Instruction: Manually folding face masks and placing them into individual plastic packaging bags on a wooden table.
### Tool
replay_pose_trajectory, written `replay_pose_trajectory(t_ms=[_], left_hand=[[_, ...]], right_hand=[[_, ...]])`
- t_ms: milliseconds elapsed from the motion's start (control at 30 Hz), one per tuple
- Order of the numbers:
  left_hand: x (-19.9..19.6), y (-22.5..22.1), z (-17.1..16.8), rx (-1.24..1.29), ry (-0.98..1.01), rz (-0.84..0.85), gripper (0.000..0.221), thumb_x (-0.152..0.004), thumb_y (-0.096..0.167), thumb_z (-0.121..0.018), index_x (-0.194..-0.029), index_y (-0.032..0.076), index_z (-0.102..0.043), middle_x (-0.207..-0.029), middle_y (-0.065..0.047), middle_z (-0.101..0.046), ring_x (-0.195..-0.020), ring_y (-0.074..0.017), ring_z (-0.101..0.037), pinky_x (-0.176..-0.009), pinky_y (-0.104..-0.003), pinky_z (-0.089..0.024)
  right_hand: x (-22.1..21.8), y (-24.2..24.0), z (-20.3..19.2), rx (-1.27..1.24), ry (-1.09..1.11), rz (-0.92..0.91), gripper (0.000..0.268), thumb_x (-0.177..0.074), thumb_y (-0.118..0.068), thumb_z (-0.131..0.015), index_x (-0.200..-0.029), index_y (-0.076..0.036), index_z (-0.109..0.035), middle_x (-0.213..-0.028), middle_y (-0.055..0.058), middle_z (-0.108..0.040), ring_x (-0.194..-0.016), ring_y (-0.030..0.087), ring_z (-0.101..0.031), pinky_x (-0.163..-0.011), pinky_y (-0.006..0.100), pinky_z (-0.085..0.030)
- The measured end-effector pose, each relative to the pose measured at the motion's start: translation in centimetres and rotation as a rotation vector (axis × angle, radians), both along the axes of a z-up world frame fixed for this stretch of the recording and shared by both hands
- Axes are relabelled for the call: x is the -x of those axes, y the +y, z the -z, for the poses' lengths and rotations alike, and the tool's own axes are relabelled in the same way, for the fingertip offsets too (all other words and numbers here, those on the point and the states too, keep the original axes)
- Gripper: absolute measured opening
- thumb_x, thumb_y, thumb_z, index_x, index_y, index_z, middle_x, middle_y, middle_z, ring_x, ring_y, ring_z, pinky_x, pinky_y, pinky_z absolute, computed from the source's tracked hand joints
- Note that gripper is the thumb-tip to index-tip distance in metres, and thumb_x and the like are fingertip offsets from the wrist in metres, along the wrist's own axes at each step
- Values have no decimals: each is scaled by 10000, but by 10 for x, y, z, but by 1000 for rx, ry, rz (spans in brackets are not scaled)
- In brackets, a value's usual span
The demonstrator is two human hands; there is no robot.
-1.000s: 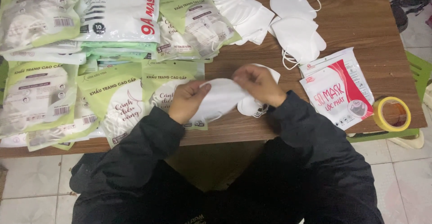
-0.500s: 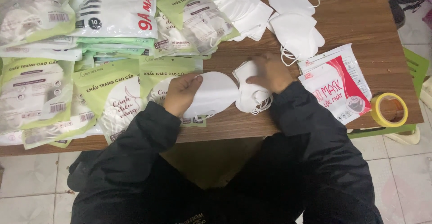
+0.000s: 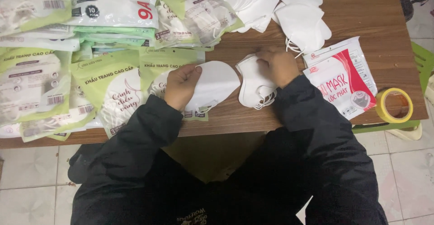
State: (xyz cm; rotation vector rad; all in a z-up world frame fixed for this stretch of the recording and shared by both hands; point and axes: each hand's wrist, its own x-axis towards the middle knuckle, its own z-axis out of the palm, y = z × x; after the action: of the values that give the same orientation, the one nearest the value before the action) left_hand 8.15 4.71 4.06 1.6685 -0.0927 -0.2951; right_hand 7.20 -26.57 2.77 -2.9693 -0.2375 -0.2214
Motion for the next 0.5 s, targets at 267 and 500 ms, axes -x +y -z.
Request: replay_pose_trajectory(t_ms=[267, 500], left_hand=[[1, 1, 6, 36, 3, -10, 272, -1043, 262, -639, -1105, 20, -746, -905, -136, -757, -831, -173, -696, -769, -331, -590], [0, 3, 3, -11, 41, -46, 282, -1062, 270, -584, -1154, 55, -741, -946, -140, -754, -875, -189, -702, -783, -351, -591]], right_hand=[[-2, -2, 8, 7, -66, 19, 137, -954, -162, -705, -1053, -177, -799, -881, 52, -736, -837, 246, -729, -737, 332, -591], [-1, -14, -3, -425, -225, -50, 113, -1045, -107, -611, -1117, -24, -634, -886, 233, -685, -840, 469, -694, -698, 522, -539]])
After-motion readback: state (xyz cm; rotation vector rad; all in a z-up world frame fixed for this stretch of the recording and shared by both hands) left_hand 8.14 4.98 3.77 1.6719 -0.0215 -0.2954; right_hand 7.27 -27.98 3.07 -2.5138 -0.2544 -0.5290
